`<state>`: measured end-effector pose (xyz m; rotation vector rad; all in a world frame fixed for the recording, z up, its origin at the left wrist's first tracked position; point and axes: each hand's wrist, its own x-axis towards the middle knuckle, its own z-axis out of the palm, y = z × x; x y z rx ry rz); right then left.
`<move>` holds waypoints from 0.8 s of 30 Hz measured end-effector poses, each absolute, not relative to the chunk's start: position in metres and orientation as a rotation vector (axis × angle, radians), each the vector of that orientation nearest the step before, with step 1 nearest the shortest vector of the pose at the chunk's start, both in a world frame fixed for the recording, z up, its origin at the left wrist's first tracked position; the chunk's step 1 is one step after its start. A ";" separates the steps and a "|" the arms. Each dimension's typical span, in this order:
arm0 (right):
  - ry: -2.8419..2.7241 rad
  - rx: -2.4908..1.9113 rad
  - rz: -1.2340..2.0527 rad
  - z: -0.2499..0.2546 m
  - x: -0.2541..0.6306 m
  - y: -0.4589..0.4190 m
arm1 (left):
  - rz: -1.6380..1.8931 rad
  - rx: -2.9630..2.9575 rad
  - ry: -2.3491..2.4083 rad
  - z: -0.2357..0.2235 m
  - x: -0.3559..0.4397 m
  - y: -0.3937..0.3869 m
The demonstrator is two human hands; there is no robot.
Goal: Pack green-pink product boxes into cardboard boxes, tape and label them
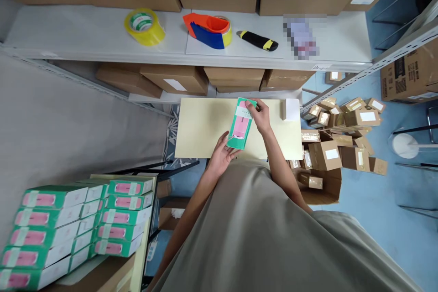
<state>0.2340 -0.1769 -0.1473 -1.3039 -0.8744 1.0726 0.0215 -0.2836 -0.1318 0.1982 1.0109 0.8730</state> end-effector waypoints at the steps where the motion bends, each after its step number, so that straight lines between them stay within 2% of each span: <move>1: -0.883 -1.314 1.046 -0.147 0.234 -0.177 | 0.896 0.238 1.018 -0.132 0.022 -0.285; 9: -0.932 -1.298 1.024 -0.144 0.235 -0.186 | 0.924 0.233 1.072 -0.139 0.018 -0.290; 18: -0.887 -1.197 1.135 -0.148 0.230 -0.197 | 0.712 0.022 0.975 -0.146 0.004 -0.285; 24: -0.920 -1.258 1.044 -0.156 0.232 -0.195 | 0.895 0.200 1.057 -0.145 0.014 -0.298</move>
